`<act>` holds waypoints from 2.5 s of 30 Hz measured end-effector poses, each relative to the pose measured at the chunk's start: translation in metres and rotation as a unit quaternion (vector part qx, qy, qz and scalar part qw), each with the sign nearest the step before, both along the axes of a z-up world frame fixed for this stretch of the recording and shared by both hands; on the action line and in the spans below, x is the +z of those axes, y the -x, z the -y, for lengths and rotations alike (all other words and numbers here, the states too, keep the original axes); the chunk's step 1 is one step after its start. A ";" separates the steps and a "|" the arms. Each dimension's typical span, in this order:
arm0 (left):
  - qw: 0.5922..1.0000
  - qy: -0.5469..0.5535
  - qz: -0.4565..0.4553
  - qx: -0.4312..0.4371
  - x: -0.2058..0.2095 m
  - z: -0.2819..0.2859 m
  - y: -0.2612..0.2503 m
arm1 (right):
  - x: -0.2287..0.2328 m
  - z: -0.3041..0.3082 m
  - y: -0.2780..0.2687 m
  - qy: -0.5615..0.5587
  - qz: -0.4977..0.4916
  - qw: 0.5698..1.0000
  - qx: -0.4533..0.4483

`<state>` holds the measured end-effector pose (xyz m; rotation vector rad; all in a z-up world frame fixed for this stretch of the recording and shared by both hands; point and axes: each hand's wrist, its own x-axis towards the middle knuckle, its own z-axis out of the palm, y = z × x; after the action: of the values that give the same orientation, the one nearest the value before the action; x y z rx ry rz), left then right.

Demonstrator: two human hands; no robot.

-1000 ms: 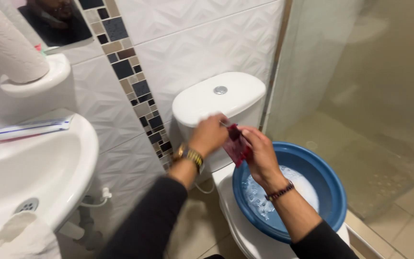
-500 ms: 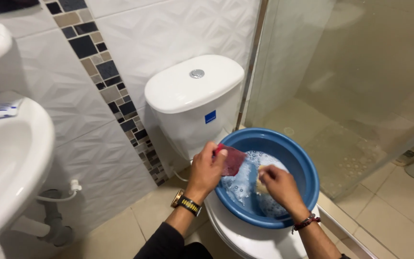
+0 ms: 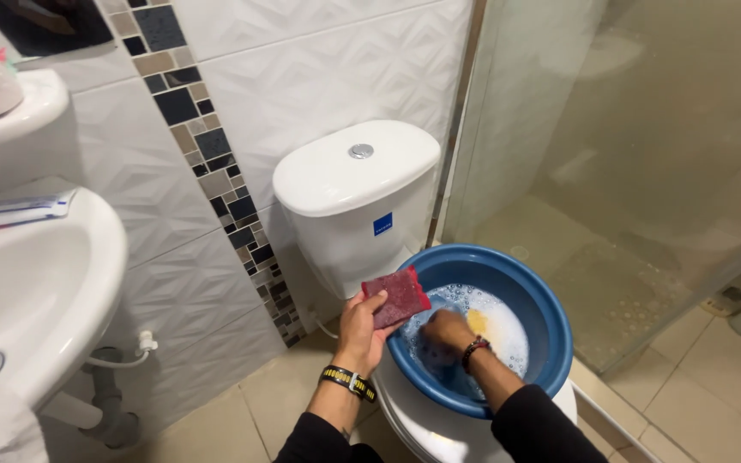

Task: The recorder organizes toiletries and cleans the exterior of the toilet using a sponge and soapy water.

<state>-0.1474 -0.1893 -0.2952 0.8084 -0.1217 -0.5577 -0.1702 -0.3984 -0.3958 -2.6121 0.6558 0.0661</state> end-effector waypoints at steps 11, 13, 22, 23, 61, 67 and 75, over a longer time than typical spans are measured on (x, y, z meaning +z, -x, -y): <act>0.994 -0.099 -0.044 0.010 -0.002 0.024 -0.013 | 0.130 0.053 0.008 -0.528 -0.007 0.845 -0.085; 0.995 -0.093 -0.044 -0.008 -0.011 0.041 -0.011 | 0.167 0.031 0.008 -0.473 0.001 0.877 -0.087; 0.990 -0.127 -0.030 -0.058 -0.008 0.063 0.003 | 0.168 -0.002 0.048 -0.219 0.173 0.960 0.022; 0.991 -0.113 -0.045 -0.050 -0.007 0.060 0.003 | 0.165 -0.006 0.061 -0.055 0.284 0.957 0.023; 0.795 -0.275 0.348 0.413 -0.012 -0.019 -0.098 | 0.065 -0.010 0.123 0.001 -0.044 0.997 -0.063; 0.801 -0.297 0.326 0.405 -0.010 -0.022 -0.100 | 0.041 0.009 0.116 -0.005 -0.089 0.994 -0.059; 0.857 -0.157 0.244 0.426 -0.066 -0.003 -0.126 | 0.031 0.000 0.128 0.045 -0.091 0.993 -0.061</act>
<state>-0.0210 -0.1863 -0.3616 1.2052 -0.1243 0.4984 -0.2978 -0.3985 -0.3644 -2.6664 0.9008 0.2451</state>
